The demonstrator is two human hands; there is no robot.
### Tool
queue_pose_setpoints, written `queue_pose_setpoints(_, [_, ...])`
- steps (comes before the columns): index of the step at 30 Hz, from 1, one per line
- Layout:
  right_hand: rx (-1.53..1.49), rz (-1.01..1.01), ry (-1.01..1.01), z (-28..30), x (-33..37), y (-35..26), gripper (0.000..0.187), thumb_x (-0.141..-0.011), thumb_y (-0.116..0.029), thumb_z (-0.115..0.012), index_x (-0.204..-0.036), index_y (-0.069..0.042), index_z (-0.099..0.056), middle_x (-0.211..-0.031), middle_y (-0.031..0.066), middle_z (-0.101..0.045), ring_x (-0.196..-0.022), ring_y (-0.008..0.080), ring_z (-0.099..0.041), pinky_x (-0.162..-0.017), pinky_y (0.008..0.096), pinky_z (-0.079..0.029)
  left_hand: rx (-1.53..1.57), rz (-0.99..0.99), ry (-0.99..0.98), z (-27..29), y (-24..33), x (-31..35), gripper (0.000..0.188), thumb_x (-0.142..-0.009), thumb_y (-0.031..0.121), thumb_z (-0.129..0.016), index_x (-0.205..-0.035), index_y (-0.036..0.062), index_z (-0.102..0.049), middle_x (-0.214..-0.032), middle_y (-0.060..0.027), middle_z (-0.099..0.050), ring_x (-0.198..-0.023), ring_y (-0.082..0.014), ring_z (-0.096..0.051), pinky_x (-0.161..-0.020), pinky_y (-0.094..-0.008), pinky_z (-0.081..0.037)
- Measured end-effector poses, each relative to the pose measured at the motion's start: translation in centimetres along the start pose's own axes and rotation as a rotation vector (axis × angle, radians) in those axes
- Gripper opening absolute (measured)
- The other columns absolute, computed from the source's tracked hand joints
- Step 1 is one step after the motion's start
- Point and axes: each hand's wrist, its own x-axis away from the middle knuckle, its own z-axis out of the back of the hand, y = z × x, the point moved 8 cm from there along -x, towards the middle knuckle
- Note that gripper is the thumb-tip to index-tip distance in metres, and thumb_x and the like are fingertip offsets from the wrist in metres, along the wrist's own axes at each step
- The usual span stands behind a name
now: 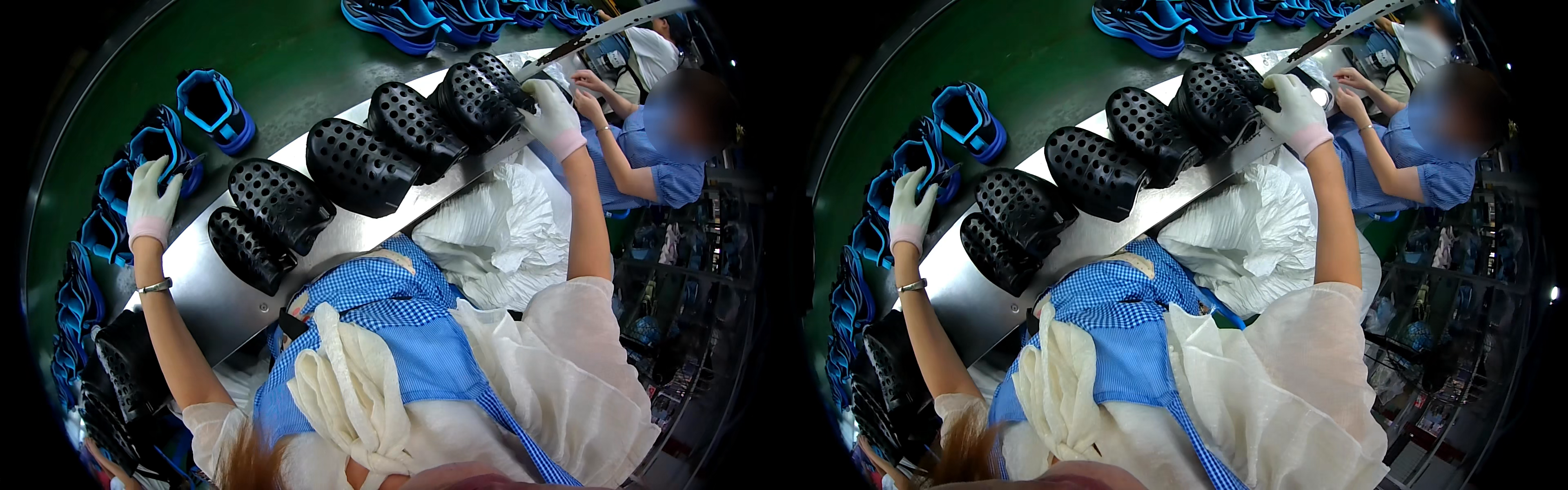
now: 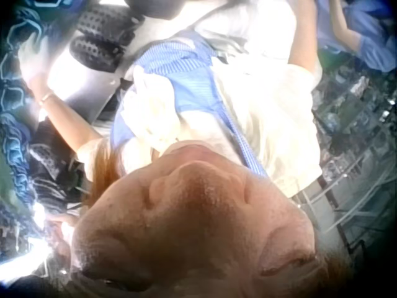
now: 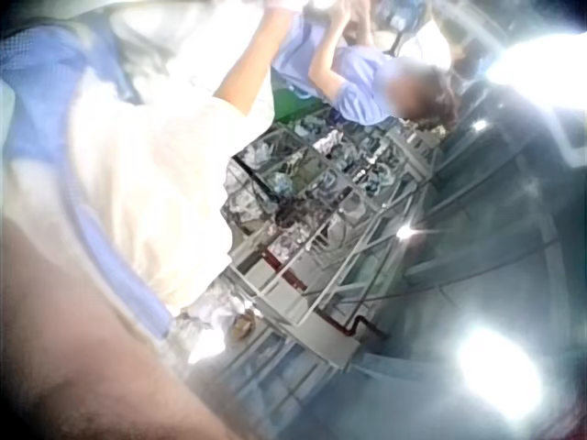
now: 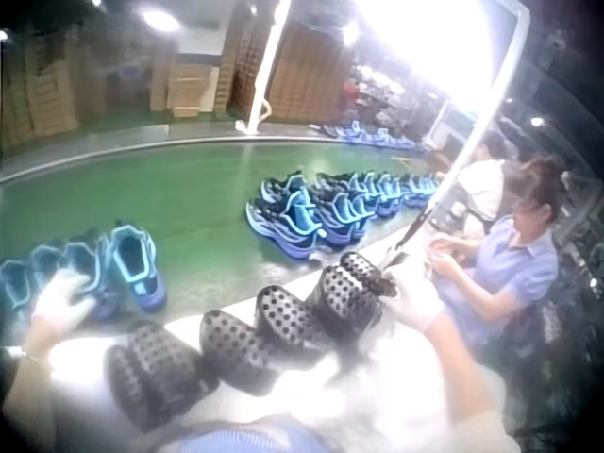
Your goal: The person retrieves black plastic shoe lasts from a bag and inserts them into blue sneakers on a metal workstation.
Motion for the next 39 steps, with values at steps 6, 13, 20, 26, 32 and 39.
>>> queue_pose_setpoints(6, [-0.03, 0.017, 0.073, 4.2, -0.3, -1.1, 0.039, -0.069, -0.02, -0.072, -0.102, -0.005, -0.056, -0.098, 0.0114, -0.059, -0.091, 0.0253, -0.06, -0.081, 0.0338, -0.048, 0.028, -0.049, 0.095, 1.5, 1.5, 0.1, 0.04, -0.085, 0.027, -0.061, -0.121, 0.0085, -0.058, -0.125, -0.0123, -0.053, -0.114, -0.0305, -0.052, -0.096, -0.0352, -0.042])
queue_pose_setpoints(13, [-0.23, 0.235, 0.201, 8.7, -3.1, -13.7, 0.04, -0.07, -0.014, -0.072, -0.104, -0.001, -0.056, -0.096, 0.0111, -0.057, -0.086, 0.0218, -0.061, -0.079, 0.0312, -0.05, 0.454, -0.119, 0.109, 4.2, 7.0, 0.2, 0.042, -0.088, 0.022, -0.061, -0.126, 0.0066, -0.055, -0.115, -0.0115, -0.056, -0.098, -0.0186, -0.058, -0.088, -0.0285, -0.046])
queue_pose_setpoints(20, [-0.563, 0.69, 0.001, 5.3, -3.8, -34.2, 0.036, -0.07, -0.013, -0.069, -0.104, -0.005, -0.058, -0.095, 0.0096, -0.057, -0.082, 0.0252, -0.061, -0.075, 0.0316, -0.051, 1.805, -0.183, -0.334, 2.1, 13.1, 2.5, 0.065, -0.092, 0.035, -0.055, -0.141, 0.0013, -0.031, -0.134, -0.0138, -0.046, -0.121, -0.0238, -0.048, -0.102, -0.0396, -0.04])
queue_pose_setpoints(26, [-0.541, 0.629, -0.173, 0.1, -6.0, -40.6, 0.037, -0.079, -0.035, -0.066, -0.099, -0.004, -0.059, -0.089, 0.0139, -0.061, -0.08, 0.0276, -0.064, -0.069, 0.0366, -0.052, 2.008, 0.06, -0.151, -0.1, 5.5, 3.4, 0.04, -0.091, 0.026, -0.06, -0.122, 0.0041, -0.05, -0.115, -0.0104, -0.058, -0.109, -0.0223, -0.056, -0.094, -0.0398, -0.047])
queue_pose_setpoints(32, [-0.335, 0.597, -0.294, -2.5, -7.3, -42.5, 0.043, -0.08, -0.046, -0.062, -0.087, -0.003, -0.061, -0.074, 0.0131, -0.064, -0.071, 0.0286, -0.065, -0.063, 0.0389, -0.052, 2.043, 0.066, -0.012, 0.3, 3.7, 2.5, 0.034, -0.093, 0.024, -0.057, -0.115, -0.0018, -0.052, -0.11, -0.0126, -0.059, -0.104, -0.024, -0.059, -0.09, -0.0444, -0.05])
queue_pose_setpoints(39, [-0.319, 0.566, -0.222, -3.4, -8.0, -42.5, 0.042, -0.079, -0.048, -0.061, -0.08, -0.005, -0.062, -0.065, 0.0122, -0.063, -0.063, 0.0305, -0.064, -0.059, 0.0396, -0.051, 1.914, 0.187, -0.101, -1.5, 3.3, 1.3, 0.04, -0.094, 0.03, -0.055, -0.119, -0.0005, -0.05, -0.11, -0.0113, -0.059, -0.1, -0.0204, -0.059, -0.083, -0.0372, -0.052])
